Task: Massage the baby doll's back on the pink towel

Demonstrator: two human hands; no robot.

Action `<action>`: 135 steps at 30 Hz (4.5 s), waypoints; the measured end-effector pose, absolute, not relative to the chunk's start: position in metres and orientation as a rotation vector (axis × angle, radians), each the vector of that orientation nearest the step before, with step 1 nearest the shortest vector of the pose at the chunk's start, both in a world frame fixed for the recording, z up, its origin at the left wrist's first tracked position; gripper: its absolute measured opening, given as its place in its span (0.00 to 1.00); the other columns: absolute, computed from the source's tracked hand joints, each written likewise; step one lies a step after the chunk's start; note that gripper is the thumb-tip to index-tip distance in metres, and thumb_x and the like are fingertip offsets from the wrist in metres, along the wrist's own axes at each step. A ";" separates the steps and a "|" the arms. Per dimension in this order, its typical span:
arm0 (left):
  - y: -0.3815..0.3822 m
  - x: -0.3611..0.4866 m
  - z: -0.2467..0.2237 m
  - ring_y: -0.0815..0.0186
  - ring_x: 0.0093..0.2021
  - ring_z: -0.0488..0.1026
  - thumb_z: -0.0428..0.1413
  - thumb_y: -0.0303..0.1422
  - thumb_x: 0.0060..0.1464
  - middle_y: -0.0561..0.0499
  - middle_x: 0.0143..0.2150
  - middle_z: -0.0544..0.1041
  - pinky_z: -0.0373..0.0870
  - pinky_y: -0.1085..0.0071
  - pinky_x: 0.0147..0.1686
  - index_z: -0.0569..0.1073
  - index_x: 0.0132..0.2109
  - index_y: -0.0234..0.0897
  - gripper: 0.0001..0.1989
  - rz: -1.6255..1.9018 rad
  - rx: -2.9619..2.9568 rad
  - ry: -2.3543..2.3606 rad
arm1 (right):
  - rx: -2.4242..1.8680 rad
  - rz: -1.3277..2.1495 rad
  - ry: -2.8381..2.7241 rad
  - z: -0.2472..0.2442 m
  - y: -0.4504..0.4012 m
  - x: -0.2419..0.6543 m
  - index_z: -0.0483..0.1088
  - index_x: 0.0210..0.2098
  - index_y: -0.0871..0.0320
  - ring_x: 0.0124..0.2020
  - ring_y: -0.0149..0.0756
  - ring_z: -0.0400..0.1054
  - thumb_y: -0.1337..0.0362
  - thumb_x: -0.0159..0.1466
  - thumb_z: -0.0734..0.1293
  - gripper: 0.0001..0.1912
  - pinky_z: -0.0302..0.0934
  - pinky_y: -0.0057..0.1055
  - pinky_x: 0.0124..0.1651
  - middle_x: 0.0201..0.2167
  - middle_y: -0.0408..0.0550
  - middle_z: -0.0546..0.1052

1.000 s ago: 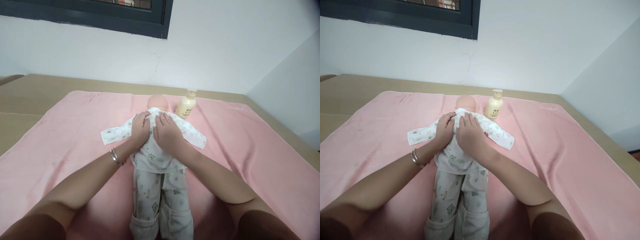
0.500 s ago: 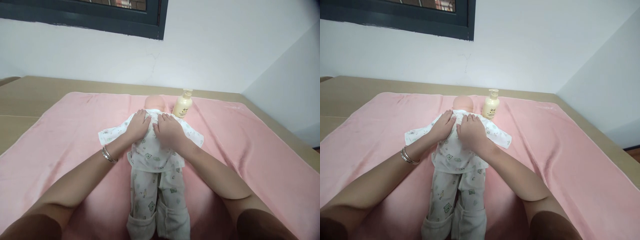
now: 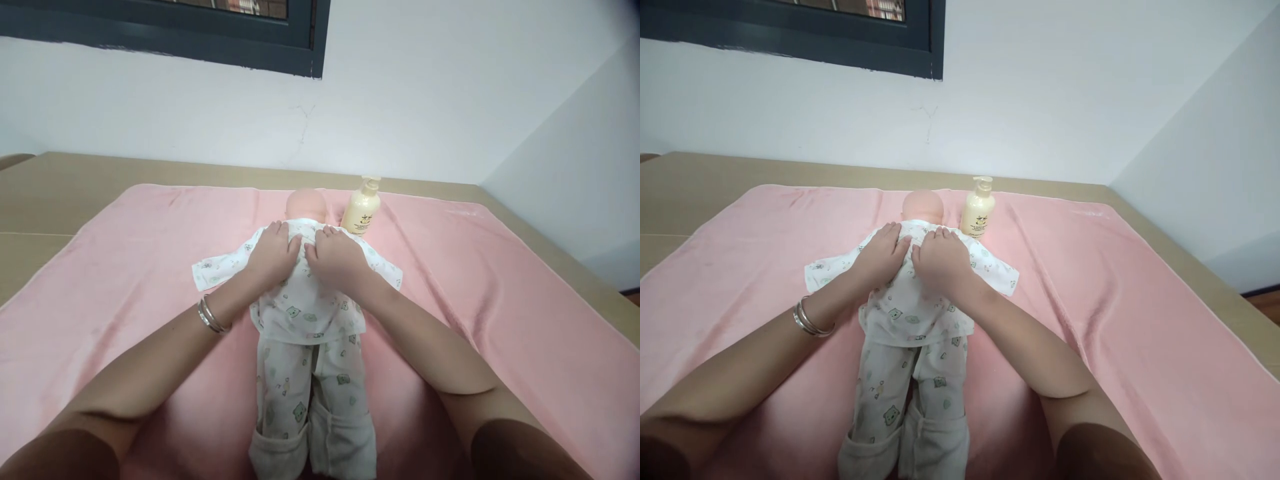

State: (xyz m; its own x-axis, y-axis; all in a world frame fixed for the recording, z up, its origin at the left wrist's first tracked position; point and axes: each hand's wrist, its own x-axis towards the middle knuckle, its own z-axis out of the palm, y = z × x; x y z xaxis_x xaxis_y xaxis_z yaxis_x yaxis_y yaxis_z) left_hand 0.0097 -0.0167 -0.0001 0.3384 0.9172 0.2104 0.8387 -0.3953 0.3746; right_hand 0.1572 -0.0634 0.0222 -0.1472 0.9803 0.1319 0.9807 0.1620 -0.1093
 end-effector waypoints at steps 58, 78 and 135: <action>-0.005 0.009 -0.012 0.54 0.65 0.68 0.39 0.36 0.64 0.39 0.63 0.74 0.62 0.50 0.68 0.73 0.58 0.31 0.25 0.817 2.177 1.453 | -1.863 0.010 -2.287 0.024 -0.059 0.161 0.64 0.62 0.74 0.65 0.51 0.65 0.63 0.74 0.49 0.27 0.58 0.43 0.65 0.62 0.69 0.71; -0.012 0.009 -0.027 0.56 0.61 0.71 0.45 0.37 0.61 0.44 0.60 0.76 0.65 0.54 0.66 0.75 0.57 0.36 0.23 1.151 1.969 1.393 | -1.608 0.137 -2.125 0.008 -0.048 0.160 0.64 0.65 0.67 0.74 0.55 0.47 0.63 0.69 0.55 0.28 0.45 0.55 0.73 0.71 0.62 0.59; 0.025 0.106 0.088 0.49 0.75 0.51 0.44 0.51 0.63 0.43 0.74 0.56 0.60 0.46 0.67 0.54 0.72 0.48 0.33 0.905 0.610 0.520 | -1.610 -0.129 -1.803 0.041 0.000 0.241 0.47 0.73 0.61 0.77 0.48 0.37 0.61 0.71 0.50 0.32 0.35 0.61 0.75 0.75 0.57 0.50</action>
State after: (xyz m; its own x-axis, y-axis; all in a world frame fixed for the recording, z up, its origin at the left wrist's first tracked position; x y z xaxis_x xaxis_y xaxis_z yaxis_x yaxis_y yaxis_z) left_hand 0.1058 0.0252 0.0883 0.5185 0.8403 -0.1584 -0.5599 0.4736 0.6798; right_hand 0.2412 -0.0005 0.0407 0.0238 0.8322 0.5539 0.9028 0.2200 -0.3694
